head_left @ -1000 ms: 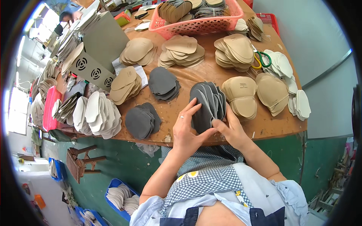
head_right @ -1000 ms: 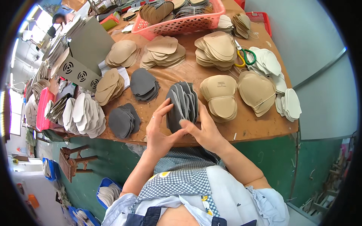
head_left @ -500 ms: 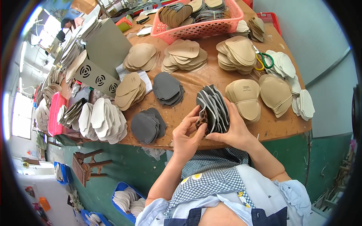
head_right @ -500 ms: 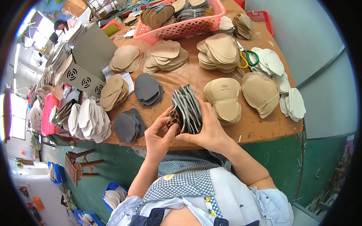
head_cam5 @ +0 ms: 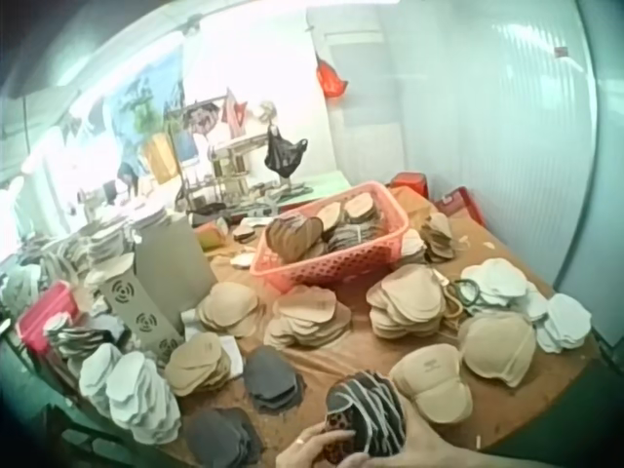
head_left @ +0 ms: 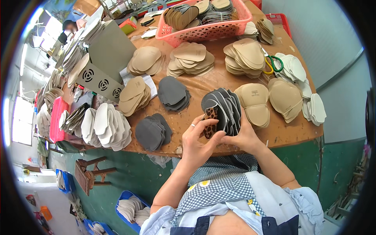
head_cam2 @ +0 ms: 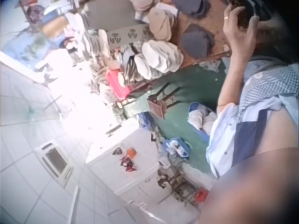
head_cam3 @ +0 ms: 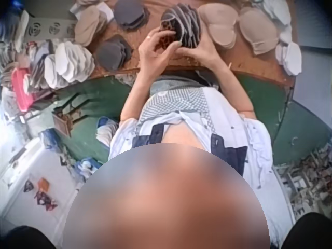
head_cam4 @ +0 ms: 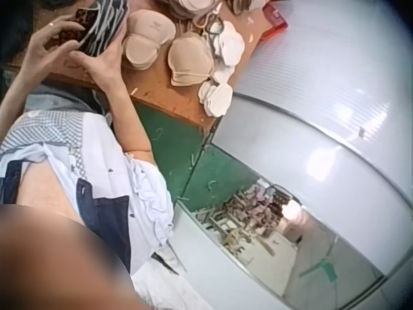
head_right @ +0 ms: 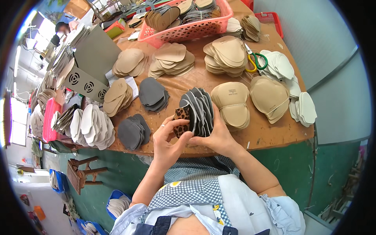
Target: Sorting and counting various shoe upper and lining components on a workbench.
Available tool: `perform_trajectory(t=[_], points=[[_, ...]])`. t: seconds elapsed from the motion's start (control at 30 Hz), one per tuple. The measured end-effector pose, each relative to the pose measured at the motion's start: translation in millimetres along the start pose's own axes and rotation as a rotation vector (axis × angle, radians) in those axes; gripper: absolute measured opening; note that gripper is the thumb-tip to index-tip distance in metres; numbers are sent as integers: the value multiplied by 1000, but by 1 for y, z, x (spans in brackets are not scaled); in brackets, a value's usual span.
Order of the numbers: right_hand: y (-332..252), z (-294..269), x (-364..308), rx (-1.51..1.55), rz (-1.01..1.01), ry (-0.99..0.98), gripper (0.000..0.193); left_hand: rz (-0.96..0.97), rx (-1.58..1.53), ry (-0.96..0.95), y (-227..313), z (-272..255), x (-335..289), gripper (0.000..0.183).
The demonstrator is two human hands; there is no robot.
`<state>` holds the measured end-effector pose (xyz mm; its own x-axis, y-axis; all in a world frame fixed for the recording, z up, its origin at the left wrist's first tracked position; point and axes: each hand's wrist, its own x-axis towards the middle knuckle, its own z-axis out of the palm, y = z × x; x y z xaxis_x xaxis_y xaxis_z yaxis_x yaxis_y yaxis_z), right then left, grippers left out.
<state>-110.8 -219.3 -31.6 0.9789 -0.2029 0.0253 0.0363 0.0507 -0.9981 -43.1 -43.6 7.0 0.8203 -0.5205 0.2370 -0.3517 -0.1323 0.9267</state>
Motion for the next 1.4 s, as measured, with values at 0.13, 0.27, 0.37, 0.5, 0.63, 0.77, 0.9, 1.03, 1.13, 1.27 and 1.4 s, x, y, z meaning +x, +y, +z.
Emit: perform_trajectory(t=[0.13, 0.27, 0.37, 0.5, 0.63, 0.77, 0.9, 1.03, 1.13, 1.27, 1.4], points=[[-7, 5, 2, 93, 34, -11, 121, 35, 193, -19, 4, 2, 4, 27], [-10, 3, 0, -70, -69, -43, 107, 22, 117, 64, -5, 3, 0, 21], [-8, -3, 0, -72, 2, -44, 99, 111, 165, 137, -10, 5, 1, 17], [-8, -1, -2, -13, 45, -16, 95, 107, 134, 171, -12, 7, 1, 13], [-7, -1, -2, -39, 53, -12, 94, 111, 153, 183, -12, 6, 2, 14], [-8, -1, -3, -81, 64, -1, 93, 131, 150, 204, -17, 9, 0, 18], [-5, -1, -2, -66, 55, 20, 91, 126, 148, 249, -23, 12, -3, 23], [-4, -2, -2, -64, 58, 20, 91, 52, 127, 221, -23, 12, -6, 26], [-6, 0, -2, -58, 58, 31, 91, 112, 175, 261, -26, 13, -7, 23], [-8, 0, -2, -5, 61, 16, 90, 107, 191, 266, -28, 15, -8, 23], [-7, 0, -2, -15, 57, 19, 91, 117, 201, 274, -28, 15, -7, 23]])
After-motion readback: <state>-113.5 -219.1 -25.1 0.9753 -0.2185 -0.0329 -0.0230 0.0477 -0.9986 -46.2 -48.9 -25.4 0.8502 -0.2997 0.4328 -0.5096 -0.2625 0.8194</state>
